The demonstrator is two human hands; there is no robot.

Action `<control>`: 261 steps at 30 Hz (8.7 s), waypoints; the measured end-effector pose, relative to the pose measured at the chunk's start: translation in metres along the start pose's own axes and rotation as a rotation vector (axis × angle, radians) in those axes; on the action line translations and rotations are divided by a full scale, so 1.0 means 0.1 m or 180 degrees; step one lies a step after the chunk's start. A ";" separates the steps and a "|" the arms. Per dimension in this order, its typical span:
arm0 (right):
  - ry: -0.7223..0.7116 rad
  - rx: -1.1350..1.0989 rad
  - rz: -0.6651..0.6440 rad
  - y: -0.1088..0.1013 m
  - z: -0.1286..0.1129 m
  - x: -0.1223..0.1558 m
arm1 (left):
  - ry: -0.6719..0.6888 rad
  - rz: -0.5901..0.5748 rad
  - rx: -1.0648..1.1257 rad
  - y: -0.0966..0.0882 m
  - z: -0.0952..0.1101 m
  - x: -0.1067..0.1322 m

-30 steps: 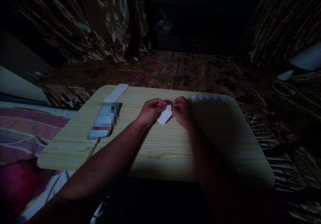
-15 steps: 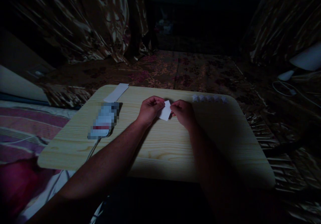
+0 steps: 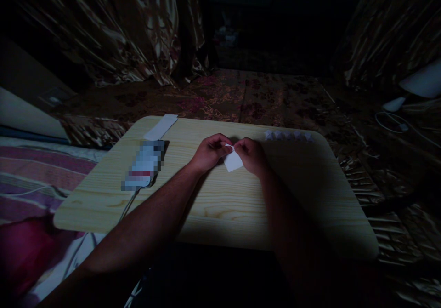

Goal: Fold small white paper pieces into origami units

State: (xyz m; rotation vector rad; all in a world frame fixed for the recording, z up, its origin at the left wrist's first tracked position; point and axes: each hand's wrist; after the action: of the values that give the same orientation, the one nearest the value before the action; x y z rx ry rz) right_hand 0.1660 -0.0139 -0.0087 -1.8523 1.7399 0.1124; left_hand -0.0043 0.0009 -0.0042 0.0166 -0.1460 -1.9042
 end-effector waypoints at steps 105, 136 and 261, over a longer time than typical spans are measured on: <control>0.0510 -0.0307 0.0261 -0.07 -0.23 -0.02 | -0.0061 0.0362 0.0176 0.09 0.00 0.03; 0.0442 -0.0200 0.0201 -0.05 -0.25 -0.01 | 0.0053 0.0492 0.0314 0.14 0.00 0.04; 0.0359 0.0265 0.0647 -0.01 -0.20 -0.02 | -0.0426 0.0541 0.0282 0.11 0.02 0.03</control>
State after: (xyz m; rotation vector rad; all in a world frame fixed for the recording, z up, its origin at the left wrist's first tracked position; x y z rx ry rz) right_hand 0.1601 -0.0219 0.0093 -1.6473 1.9775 0.0149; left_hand 0.0052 -0.0055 -0.0012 -0.0618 -0.3130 -1.7281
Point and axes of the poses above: each hand's wrist, its own x-axis away from the middle knuckle, its own y-axis out of the palm, z = x × y, and after that the axes turned 13 degrees about -y, right-handed
